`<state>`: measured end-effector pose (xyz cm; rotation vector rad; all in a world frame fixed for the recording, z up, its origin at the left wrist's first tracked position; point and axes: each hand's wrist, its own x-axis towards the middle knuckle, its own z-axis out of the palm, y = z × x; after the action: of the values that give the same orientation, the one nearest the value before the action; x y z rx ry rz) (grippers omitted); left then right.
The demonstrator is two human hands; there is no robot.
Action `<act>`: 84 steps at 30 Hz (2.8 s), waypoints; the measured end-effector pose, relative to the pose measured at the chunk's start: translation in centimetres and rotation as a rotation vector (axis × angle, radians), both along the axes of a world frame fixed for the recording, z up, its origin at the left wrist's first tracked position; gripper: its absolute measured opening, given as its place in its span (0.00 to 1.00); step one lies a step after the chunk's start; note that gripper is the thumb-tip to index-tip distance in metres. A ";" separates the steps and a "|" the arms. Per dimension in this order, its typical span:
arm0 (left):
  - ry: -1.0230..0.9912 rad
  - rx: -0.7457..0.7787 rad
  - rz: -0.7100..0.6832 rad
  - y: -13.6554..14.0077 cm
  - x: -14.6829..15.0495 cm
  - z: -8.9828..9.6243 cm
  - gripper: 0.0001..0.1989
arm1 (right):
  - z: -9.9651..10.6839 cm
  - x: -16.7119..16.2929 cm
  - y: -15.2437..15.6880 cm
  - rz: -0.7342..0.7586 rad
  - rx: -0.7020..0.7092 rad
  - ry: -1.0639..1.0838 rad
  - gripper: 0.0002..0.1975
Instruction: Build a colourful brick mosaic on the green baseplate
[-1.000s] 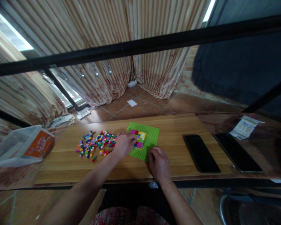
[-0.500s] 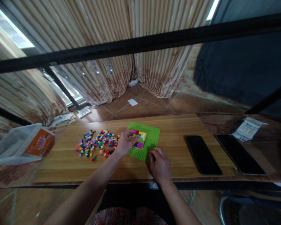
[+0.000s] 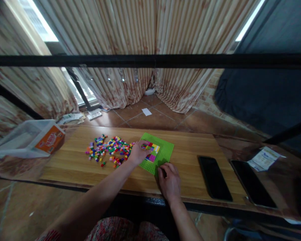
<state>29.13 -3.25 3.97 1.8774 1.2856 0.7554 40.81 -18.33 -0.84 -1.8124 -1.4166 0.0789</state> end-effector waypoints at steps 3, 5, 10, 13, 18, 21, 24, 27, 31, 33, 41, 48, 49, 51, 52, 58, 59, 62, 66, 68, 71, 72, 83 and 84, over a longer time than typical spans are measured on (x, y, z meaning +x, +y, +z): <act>-0.026 0.013 -0.001 -0.6 -0.6 0.7 0.10 | 0.0 0.1 0.0 0.031 -0.011 -0.005 0.13; -0.037 0.013 -0.011 -1.2 -1.5 0.9 0.07 | -0.1 0.3 0.0 0.037 -0.018 -0.003 0.13; -0.088 0.031 0.022 -2.4 -7.2 0.6 0.12 | -0.2 1.4 0.1 0.088 -0.046 -0.011 0.14; -0.095 0.069 0.132 -2.3 -13.7 0.1 0.14 | -0.1 2.9 0.1 0.104 -0.045 -0.032 0.14; 0.248 0.148 0.486 -1.5 -25.7 -0.3 0.19 | 0.0 4.0 -0.2 0.079 -0.012 -0.181 0.14; 0.511 0.240 0.591 -1.3 -30.1 -0.7 0.21 | 0.5 1.0 -0.6 0.021 0.056 -0.261 0.13; 0.686 0.281 0.583 -1.0 -31.2 -1.5 0.25 | 1.2 -4.8 -0.7 0.170 0.045 -0.211 0.12; 0.765 0.283 0.537 -0.5 -29.9 -2.3 0.29 | 1.8 -11.0 0.8 0.321 -0.027 -0.153 0.20; 0.738 0.268 0.528 1.2 -27.0 -2.9 0.32 | 1.6 -15.5 5.9 0.222 -0.021 -0.127 0.32; 0.691 0.246 0.517 2.3 -25.6 -3.1 0.33 | 1.2 -16.3 8.7 0.151 -0.007 -0.121 0.35; 0.407 0.250 0.444 3.5 -21.1 -3.5 0.29 | -0.4 -18.5 13.5 0.028 0.025 -0.034 0.35; 0.083 0.218 0.468 2.4 -18.4 -2.8 0.24 | 0.8 -21.7 14.7 0.126 0.040 0.096 0.29; 0.030 0.199 0.476 2.2 -18.3 -2.7 0.24 | 1.1 -21.9 14.7 0.164 0.045 0.121 0.28; -0.073 0.166 0.486 1.6 -18.4 -2.5 0.23 | 1.8 -21.9 14.7 0.252 0.058 0.164 0.26; -0.116 0.159 0.483 1.2 -18.5 -2.4 0.23 | 2.1 -21.6 14.7 0.291 0.067 0.177 0.25; -0.088 0.274 0.474 2.7 -21.6 -2.3 0.23 | 2.6 -15.0 17.8 0.207 0.075 0.121 0.23; -0.049 0.298 0.478 4.0 -22.2 -2.2 0.23 | 2.3 -13.6 18.7 0.170 0.052 0.091 0.24; 0.124 0.282 0.362 9.1 -23.5 -2.0 0.22 | 1.1 -11.0 20.8 0.179 -0.051 0.022 0.28; 0.252 0.262 0.054 13.8 -23.1 -2.1 0.20 | 0.3 -10.9 22.0 0.344 -0.099 -0.002 0.28; 0.253 0.276 -0.065 14.4 -22.4 -2.2 0.20 | 0.5 -11.6 22.3 0.436 -0.106 -0.009 0.28; 0.197 0.289 -0.210 13.9 -21.3 -2.2 0.20 | 1.1 -12.8 22.7 0.565 -0.123 -0.008 0.27; 0.174 0.289 -0.245 13.6 -21.1 -2.2 0.20 | 1.3 -13.1 22.9 0.601 -0.126 -0.002 0.26; 0.203 0.183 -0.279 10.7 -21.0 -0.6 0.21 | 2.5 -14.4 21.1 0.691 -0.145 0.255 0.22; 0.193 0.176 -0.281 10.4 -21.1 -0.5 0.22 | 2.6 -14.4 20.9 0.688 -0.151 0.269 0.22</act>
<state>8.03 7.19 3.47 2.2611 1.0625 0.5646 26.40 2.60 1.74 -1.2861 -1.8002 0.7674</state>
